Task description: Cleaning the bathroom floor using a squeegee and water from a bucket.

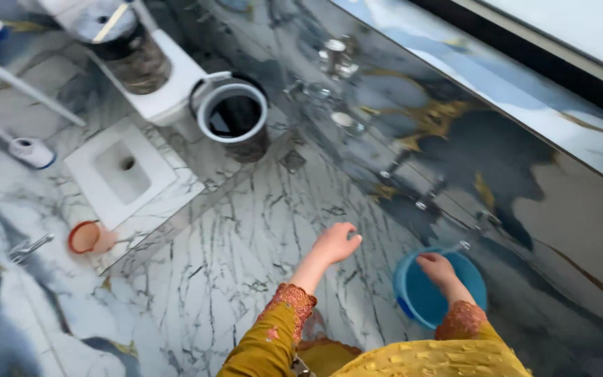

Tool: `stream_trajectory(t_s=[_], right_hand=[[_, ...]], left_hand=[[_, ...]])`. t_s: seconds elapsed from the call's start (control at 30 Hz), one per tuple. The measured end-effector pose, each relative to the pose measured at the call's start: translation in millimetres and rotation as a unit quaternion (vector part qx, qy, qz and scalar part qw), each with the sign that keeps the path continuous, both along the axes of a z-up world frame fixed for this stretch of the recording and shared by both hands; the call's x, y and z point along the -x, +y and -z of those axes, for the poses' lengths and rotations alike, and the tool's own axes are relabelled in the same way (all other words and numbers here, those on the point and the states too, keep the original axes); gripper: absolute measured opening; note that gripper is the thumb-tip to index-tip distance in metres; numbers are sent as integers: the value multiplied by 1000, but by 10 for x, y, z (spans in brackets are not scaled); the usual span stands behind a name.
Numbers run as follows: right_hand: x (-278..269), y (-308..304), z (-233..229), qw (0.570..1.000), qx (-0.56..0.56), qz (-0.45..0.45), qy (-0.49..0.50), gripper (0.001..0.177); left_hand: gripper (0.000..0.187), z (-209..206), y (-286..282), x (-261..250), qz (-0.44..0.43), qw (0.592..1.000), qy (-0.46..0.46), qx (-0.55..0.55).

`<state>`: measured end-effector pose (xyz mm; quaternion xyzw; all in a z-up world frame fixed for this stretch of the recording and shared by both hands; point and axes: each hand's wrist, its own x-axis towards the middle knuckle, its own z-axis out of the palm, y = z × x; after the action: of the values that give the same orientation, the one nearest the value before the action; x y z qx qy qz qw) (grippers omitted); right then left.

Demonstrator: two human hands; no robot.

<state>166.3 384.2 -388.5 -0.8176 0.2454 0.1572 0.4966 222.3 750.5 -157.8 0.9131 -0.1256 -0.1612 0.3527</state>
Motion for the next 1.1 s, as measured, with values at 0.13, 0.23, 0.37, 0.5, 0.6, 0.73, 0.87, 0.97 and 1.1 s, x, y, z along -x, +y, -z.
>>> stream_trajectory(t_s=[0.13, 0.23, 0.37, 0.5, 0.6, 0.73, 0.87, 0.97, 1.1], right_hand=[[-721, 961, -631, 987, 32, -156, -4, 45], [-1149, 1376, -957, 969, 67, -237, 3, 46], [-1636, 1705, -897, 966, 66, -249, 27, 45], [-2183, 2008, -329, 966, 14, -251, 65, 44], [-2691, 2400, -90, 958, -35, -274, 70, 45], [-3398, 2972, -80, 952, -59, -293, 72, 45], [-4384, 3583, -87, 926, 55, -374, 18, 43], [-5204, 4028, -57, 878, 154, -445, -87, 43], [-6207, 4919, -526, 833, 226, -440, -248, 55]], left_hand=[[46, -71, 745, -278, -80, 996, 12, 31], [45, -120, 1112, -423, -135, 988, 19, 69], [45, -101, 1537, -598, -153, 983, 59, 85], [44, -199, 1994, -878, -147, 981, 91, 86], [44, 43, 2388, -1349, -157, 980, 97, 74], [43, 409, 2728, -2020, -189, 975, 88, 72], [41, 487, 3111, -2724, -220, 966, 118, 60], [41, 660, 3419, -3085, -252, 959, 107, 75], [42, 1110, 3875, -3447, -301, 945, 78, 97]])
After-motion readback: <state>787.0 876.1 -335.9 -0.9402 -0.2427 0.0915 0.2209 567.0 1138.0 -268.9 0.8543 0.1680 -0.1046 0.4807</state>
